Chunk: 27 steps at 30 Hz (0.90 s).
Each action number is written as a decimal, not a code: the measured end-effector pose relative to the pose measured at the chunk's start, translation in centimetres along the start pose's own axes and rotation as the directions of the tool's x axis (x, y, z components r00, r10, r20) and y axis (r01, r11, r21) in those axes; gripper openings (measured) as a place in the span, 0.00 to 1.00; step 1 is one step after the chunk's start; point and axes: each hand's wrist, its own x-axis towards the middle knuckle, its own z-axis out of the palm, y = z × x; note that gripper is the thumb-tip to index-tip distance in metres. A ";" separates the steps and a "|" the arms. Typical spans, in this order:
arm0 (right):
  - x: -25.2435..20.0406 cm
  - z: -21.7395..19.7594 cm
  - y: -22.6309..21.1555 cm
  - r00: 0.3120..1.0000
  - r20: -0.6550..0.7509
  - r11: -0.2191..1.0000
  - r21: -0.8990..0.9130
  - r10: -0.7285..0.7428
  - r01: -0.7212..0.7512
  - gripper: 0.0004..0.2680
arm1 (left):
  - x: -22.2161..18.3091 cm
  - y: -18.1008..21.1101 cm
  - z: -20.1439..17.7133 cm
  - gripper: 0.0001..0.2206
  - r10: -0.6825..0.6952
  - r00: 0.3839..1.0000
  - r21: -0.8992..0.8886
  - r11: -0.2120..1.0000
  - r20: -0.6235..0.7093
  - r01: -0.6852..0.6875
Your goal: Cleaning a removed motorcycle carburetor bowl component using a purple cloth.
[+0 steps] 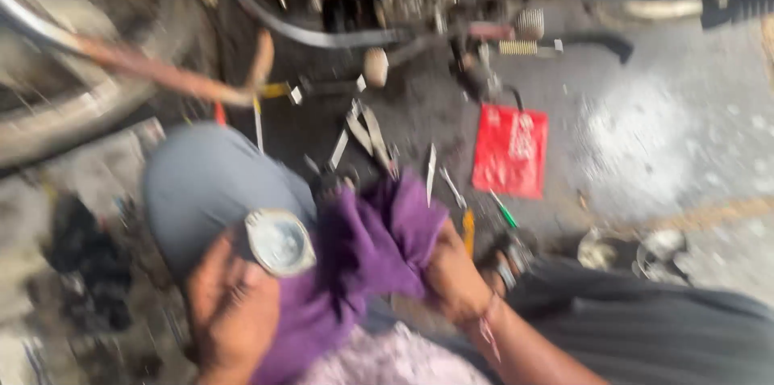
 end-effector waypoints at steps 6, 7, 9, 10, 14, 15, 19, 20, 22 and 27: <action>1.4 -2.4 1.4 0.829 0.395 0.617 -0.554 -0.397 0.559 0.27 | 0.8 0.1 -1.1 0.27 0.134 0.979 0.061 0.988 0.151 -0.145; 1.3 -2.5 1.6 0.723 0.531 0.458 -0.559 -0.442 0.691 0.29 | 0.8 0.2 -1.1 0.28 0.132 0.980 0.050 0.989 0.146 -0.140; 1.5 -2.7 1.8 0.596 0.662 0.283 -0.527 -0.455 0.801 0.31 | 1.0 0.6 -1.0 0.28 0.132 0.981 0.041 0.989 0.144 -0.139; 1.8 -2.9 2.0 0.548 0.747 0.191 -0.516 -0.376 0.835 0.29 | 1.2 0.9 -0.9 0.29 0.107 0.977 0.023 0.993 0.183 -0.113; 0.1 -0.6 0.8 0.425 0.863 -0.225 -0.486 -0.272 0.844 0.21 | 2.0 1.7 -0.9 0.31 -0.081 0.947 -0.016 0.996 0.312 0.091; -0.7 0.3 0.3 0.422 0.863 -0.227 -0.486 -0.278 0.844 0.21 | 1.8 0.9 -2.0 0.31 -0.082 0.945 -0.013 0.996 0.318 0.091; -2.3 1.8 -1.1 0.354 0.891 -0.370 -0.442 -0.284 0.817 0.20 | 1.2 -1.1 -5.0 0.29 -0.256 0.909 -0.196 0.923 0.330 0.331; -2.2 1.8 -1.2 0.379 0.893 -0.342 -0.445 -0.244 0.828 0.19 | 1.3 -1.4 -5.5 0.28 -0.310 0.887 -0.239 0.884 0.341 0.401; -2.1 1.5 -1.3 0.388 0.895 -0.321 -0.442 -0.219 0.838 0.19 | 1.3 -1.2 -6.1 0.29 -0.283 0.920 -0.266 0.897 0.269 0.354; -1.4 0.1 -0.8 0.269 0.895 -0.279 -0.377 -0.357 0.883 0.23 | 2.5 2.7 -11.1 0.28 -0.148 0.970 -0.521 0.823 0.191 0.228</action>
